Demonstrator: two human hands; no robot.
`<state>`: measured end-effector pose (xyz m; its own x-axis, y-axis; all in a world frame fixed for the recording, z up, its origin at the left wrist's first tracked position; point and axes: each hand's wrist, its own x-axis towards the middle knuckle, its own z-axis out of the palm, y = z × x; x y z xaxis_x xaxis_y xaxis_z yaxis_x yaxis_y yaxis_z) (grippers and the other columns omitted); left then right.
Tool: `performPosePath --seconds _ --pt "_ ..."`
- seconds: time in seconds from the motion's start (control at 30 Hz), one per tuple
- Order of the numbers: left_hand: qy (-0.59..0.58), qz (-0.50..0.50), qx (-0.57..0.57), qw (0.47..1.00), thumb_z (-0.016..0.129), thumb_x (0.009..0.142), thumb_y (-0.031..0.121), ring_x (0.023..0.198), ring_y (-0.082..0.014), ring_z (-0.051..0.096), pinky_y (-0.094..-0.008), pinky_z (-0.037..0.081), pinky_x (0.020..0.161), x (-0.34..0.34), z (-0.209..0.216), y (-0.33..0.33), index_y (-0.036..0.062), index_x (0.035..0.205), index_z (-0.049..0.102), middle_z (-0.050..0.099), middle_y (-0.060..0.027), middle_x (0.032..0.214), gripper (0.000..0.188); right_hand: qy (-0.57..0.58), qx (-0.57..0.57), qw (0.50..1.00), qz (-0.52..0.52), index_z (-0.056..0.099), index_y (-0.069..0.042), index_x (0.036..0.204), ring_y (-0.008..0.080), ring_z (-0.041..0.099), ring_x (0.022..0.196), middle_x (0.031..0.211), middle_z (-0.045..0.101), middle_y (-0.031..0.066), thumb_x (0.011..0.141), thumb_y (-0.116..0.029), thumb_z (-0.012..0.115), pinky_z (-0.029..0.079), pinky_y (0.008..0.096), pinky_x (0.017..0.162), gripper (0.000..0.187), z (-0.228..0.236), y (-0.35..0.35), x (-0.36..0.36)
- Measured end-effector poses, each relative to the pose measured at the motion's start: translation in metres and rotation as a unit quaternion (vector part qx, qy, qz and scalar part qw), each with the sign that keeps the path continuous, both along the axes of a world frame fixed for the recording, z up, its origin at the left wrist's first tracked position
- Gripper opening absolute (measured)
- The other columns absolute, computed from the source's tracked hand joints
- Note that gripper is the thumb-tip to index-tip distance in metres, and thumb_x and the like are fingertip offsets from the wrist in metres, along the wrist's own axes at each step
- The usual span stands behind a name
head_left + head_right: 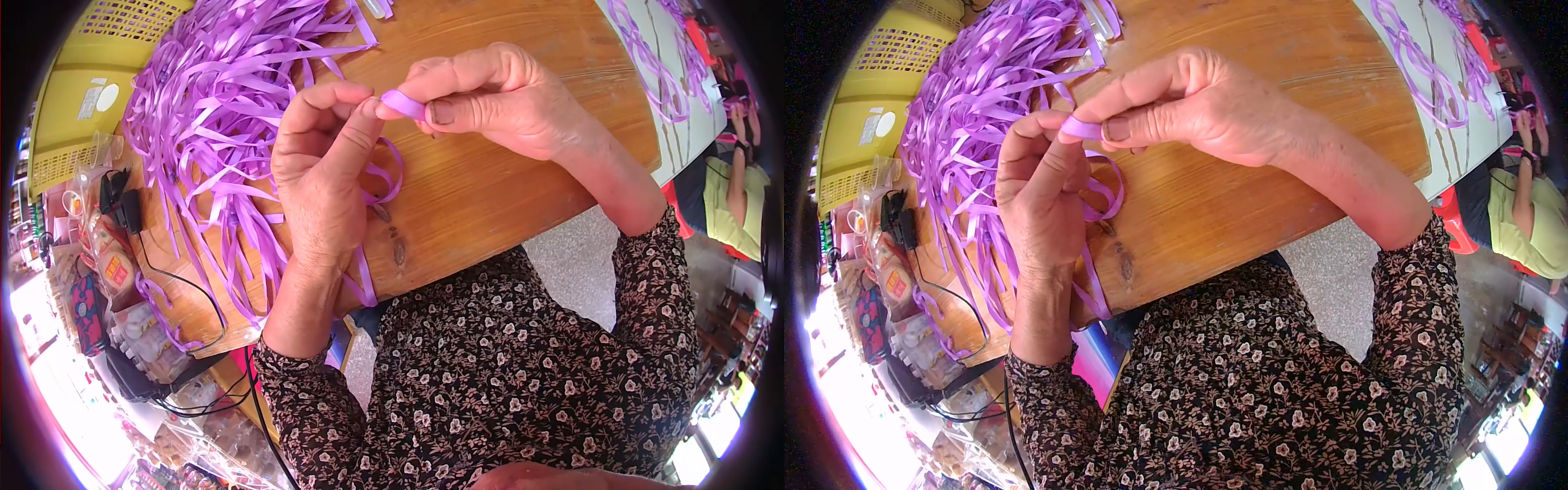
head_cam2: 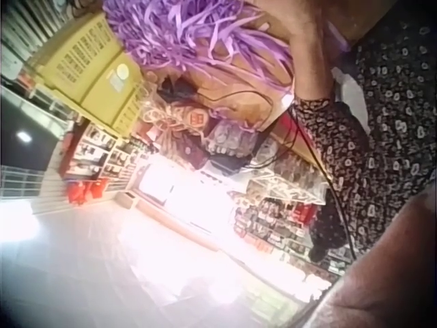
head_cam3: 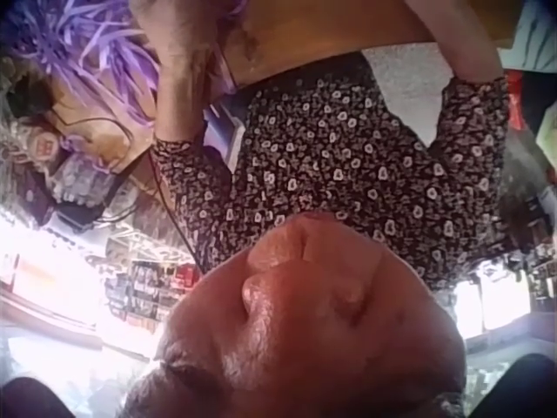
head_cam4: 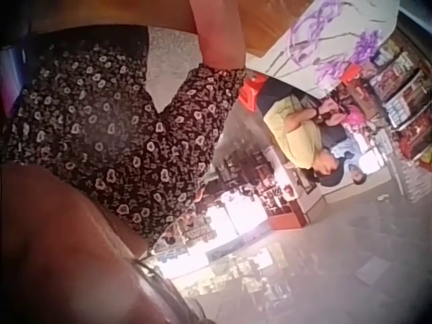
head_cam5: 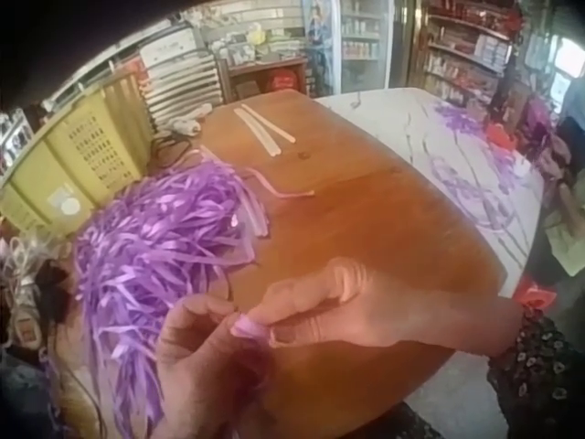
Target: Tying purple ribbons into small decorative knots or loops.
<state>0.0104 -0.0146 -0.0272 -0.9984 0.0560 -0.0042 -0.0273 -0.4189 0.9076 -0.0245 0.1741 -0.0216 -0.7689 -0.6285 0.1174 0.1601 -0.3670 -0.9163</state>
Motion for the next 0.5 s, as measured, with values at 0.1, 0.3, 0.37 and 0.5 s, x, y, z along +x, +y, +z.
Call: performPosePath --seconds 0.1,0.3,0.37,0.5 --pt "0.011 0.017 -0.03 0.999 0.062 0.086 0.002 0.057 0.0007 0.046 -0.014 0.032 0.042 0.003 0.003 0.004 0.0049 0.093 0.061 0.058 0.0035 0.075 0.008 0.021 0.017 0.999 -0.03 0.065 -0.001 0.107 0.0127 0.059 0.086 0.1 0.063 0.008 0.083 -0.001 0.062 0.048 0.0236 0.078 0.024 0.001 -0.003 0.0" --pt "-0.013 0.023 -0.039 0.999 0.061 0.086 0.0 0.059 0.0017 0.043 -0.0131 0.031 0.048 0.006 -0.002 0.01 0.0035 0.099 0.062 0.057 0.0062 0.077 0.014 0.431 0.205 0.859 -0.187 0.065 -0.007 0.11 0.0155 0.057 0.075 0.084 0.059 0.005 0.08 0.001 0.064 0.047 0.0259 0.067 0.031 -0.002 -0.011 0.003" --pt "-0.022 0.011 -0.014 1.0 0.062 0.085 0.0 0.059 0.0016 0.043 -0.0131 0.031 0.048 0.007 -0.006 0.009 0.0035 0.1 0.062 0.058 0.0061 0.077 0.015 0.494 0.233 0.811 -0.208 0.066 -0.006 0.109 0.0168 0.056 0.073 0.082 0.058 0.0054 0.078 0.0 0.066 0.046 0.027 0.065 0.032 -0.006 -0.01 0.0" --pt "-0.019 0.028 -0.021 0.999 0.063 0.085 0.001 0.059 0.0017 0.042 -0.0132 0.03 0.047 0.006 -0.008 0.017 0.003 0.098 0.063 0.057 0.0064 0.077 0.013 0.615 0.258 0.697 -0.262 0.067 -0.005 0.106 0.0196 0.055 0.067 0.079 0.057 0.0057 0.073 -0.001 0.069 0.044 0.0298 0.058 0.034 -0.012 -0.01 -0.004"
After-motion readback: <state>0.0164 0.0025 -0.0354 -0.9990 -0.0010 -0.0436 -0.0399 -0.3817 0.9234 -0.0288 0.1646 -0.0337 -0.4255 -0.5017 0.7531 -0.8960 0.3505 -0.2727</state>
